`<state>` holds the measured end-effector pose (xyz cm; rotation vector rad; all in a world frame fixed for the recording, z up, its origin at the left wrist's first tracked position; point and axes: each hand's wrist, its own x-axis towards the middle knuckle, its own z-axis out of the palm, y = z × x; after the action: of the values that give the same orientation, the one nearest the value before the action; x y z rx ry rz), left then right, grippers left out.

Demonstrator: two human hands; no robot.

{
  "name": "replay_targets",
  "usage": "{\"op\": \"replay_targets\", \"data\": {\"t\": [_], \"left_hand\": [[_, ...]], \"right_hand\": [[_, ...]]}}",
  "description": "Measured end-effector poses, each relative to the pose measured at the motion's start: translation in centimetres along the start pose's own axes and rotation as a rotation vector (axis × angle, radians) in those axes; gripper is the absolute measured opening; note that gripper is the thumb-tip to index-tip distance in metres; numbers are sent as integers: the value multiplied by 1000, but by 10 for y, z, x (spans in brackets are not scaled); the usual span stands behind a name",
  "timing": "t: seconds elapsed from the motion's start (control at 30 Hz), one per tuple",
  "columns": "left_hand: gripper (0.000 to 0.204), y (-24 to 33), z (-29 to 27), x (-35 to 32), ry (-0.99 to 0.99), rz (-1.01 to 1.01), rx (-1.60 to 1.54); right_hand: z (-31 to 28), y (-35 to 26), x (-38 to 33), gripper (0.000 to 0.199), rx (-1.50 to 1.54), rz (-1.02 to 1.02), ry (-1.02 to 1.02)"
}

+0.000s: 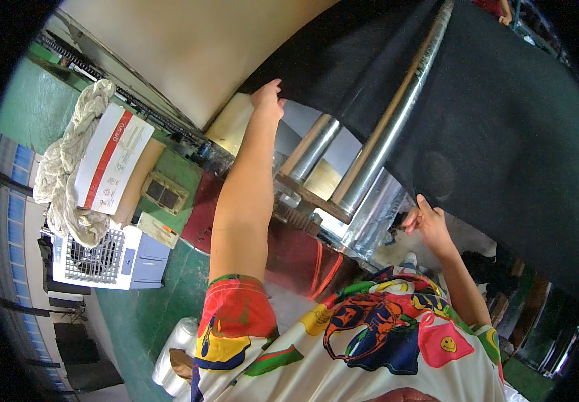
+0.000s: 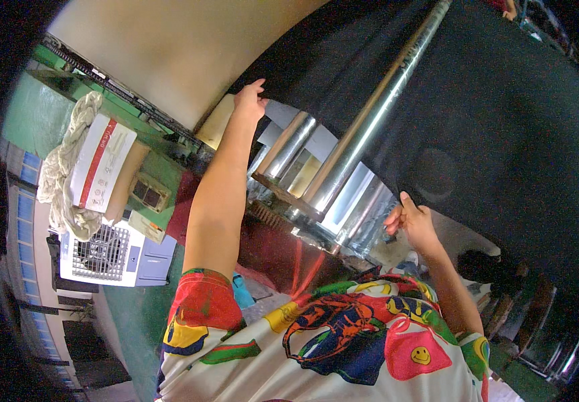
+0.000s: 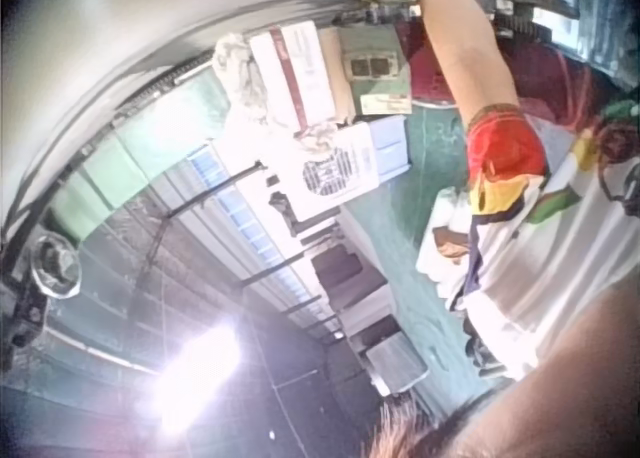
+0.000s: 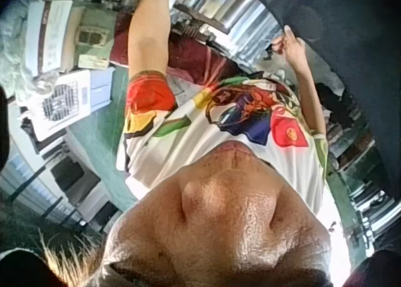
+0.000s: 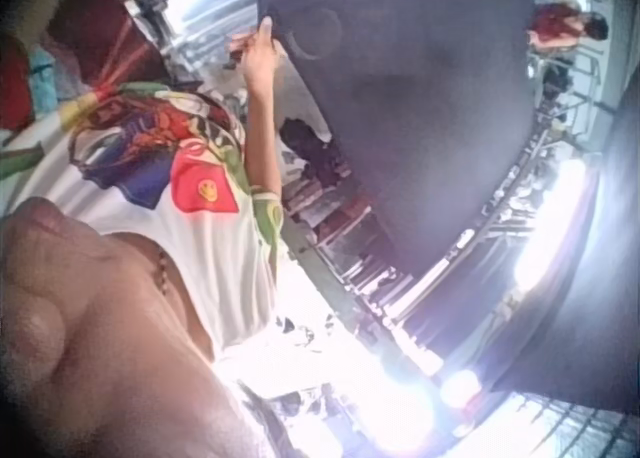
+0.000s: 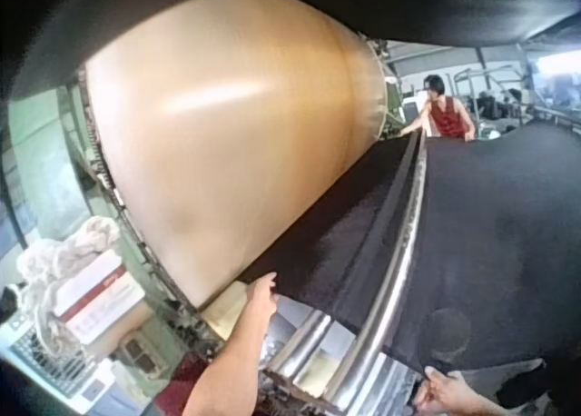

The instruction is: The person feeds a black fabric sheet into a roller machine, guiding it with both hands to ensure smooth passage. The person then reaches down and picks up a white bucket containing a white substance.

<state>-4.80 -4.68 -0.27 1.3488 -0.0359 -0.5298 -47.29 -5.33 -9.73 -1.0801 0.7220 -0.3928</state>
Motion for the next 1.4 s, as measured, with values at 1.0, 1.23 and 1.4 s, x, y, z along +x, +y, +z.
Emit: {"op": "replay_targets", "data": {"t": [1.0,1.23,1.4], "left_hand": [[24,-16,19,-7,-438,-27,-2],[29,-2,9,-12,-212,12,19],[20,-3,-6,9,-4,0,9]], "right_hand": [[-245,-35,-68,29,540,-406,882],[-170,21,-98,31,385,-127,621],[-146,81,-98,30,537,-54,506]]}}
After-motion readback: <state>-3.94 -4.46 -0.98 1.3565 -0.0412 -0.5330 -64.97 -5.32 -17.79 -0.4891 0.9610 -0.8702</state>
